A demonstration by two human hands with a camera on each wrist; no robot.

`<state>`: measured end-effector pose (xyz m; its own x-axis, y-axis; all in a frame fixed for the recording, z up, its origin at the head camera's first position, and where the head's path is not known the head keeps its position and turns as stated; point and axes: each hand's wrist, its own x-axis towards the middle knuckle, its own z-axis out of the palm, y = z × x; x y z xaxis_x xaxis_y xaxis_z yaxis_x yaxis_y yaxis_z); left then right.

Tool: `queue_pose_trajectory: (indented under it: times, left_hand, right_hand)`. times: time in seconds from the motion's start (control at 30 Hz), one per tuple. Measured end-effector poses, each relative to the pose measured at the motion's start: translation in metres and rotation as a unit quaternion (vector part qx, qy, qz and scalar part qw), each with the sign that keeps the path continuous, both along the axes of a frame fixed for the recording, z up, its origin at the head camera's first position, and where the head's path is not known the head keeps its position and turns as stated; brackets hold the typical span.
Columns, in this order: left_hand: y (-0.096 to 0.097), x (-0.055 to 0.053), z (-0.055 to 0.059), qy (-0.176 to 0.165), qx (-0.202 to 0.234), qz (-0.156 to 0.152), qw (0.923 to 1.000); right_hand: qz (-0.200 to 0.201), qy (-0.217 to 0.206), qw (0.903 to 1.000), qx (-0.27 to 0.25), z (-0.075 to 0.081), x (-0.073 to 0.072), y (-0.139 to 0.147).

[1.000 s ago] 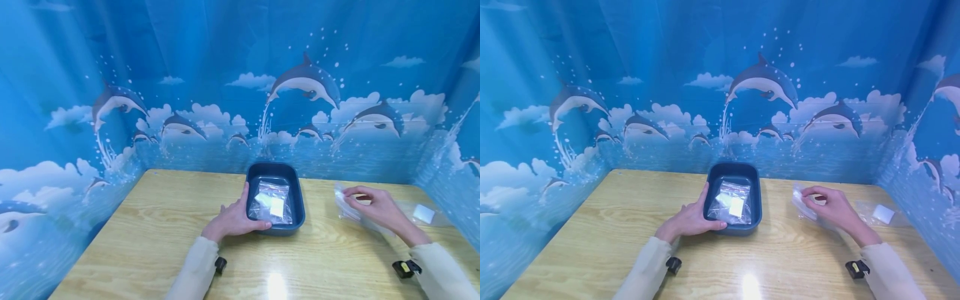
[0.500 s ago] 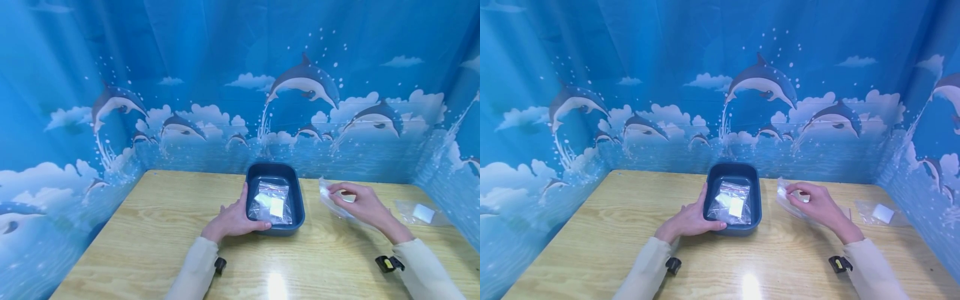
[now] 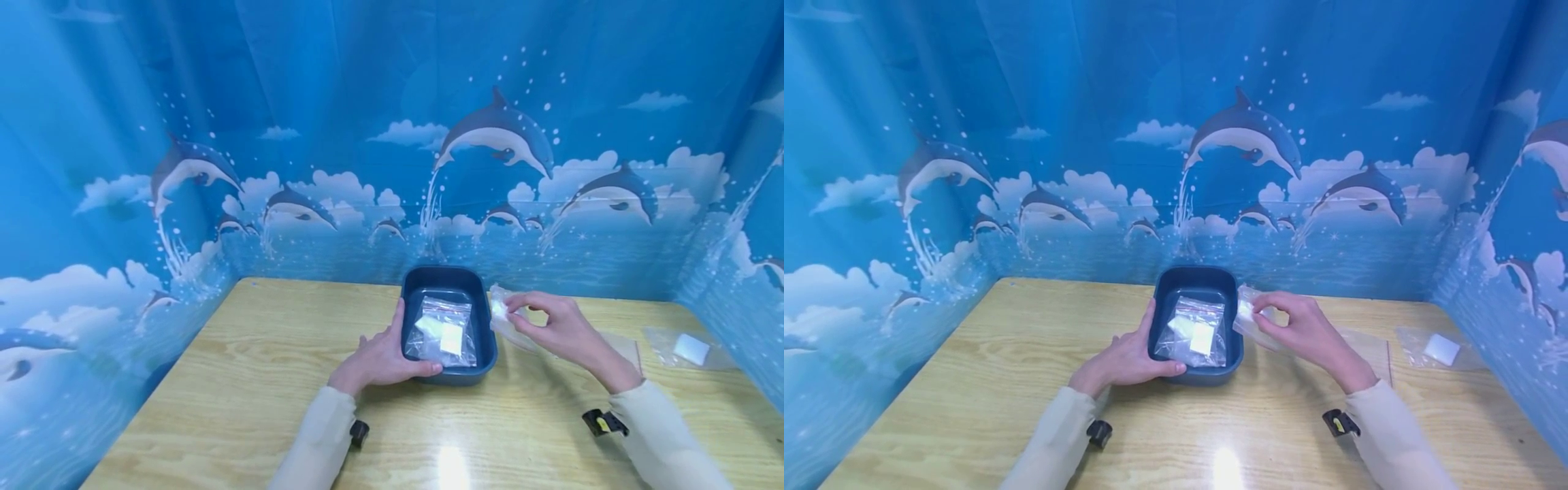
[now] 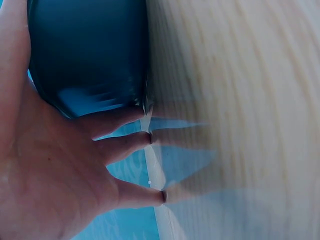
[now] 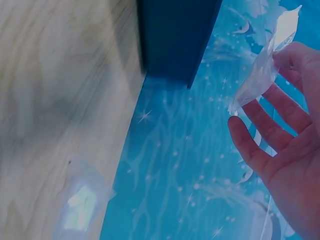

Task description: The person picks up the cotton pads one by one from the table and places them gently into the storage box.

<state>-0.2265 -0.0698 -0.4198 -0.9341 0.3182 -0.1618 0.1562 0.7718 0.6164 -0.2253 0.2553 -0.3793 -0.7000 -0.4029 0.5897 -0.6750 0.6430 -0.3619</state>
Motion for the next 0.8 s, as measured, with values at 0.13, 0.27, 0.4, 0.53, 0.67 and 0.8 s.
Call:
queue_pose_trajectory:
  times: [0.13, 0.27, 0.4, 0.53, 0.67, 0.8]
  left_hand:
    - [0.000, 0.000, 0.000, -0.001, 0.000, 0.001, 1.0000]
    - [0.000, 0.000, 0.001, -0.003, 0.003, 0.002, 1.0000]
    - [0.000, 0.000, 0.001, -0.006, 0.003, 0.003, 1.0000]
    - [0.001, 0.000, 0.002, -0.010, 0.001, 0.004, 0.9999]
    - [0.001, 0.000, 0.003, -0.008, 0.005, 0.001, 1.0000]
    - [0.001, 0.000, 0.003, -0.009, 0.009, -0.002, 0.9999]
  right_hand:
    - [0.015, -0.002, 0.9999, 0.001, 0.000, -0.003, -0.009]
    - [0.031, 0.000, 0.9995, 0.004, 0.000, -0.005, -0.017]
    - [0.038, 0.012, 0.9991, 0.016, -0.001, -0.008, -0.025]
    - [0.040, 0.010, 0.9987, 0.030, 0.000, -0.010, -0.032]
    - [0.042, 0.011, 0.9983, 0.040, 0.001, -0.012, -0.040]
    - [0.040, -0.001, 0.9975, 0.058, -0.001, -0.016, -0.049]
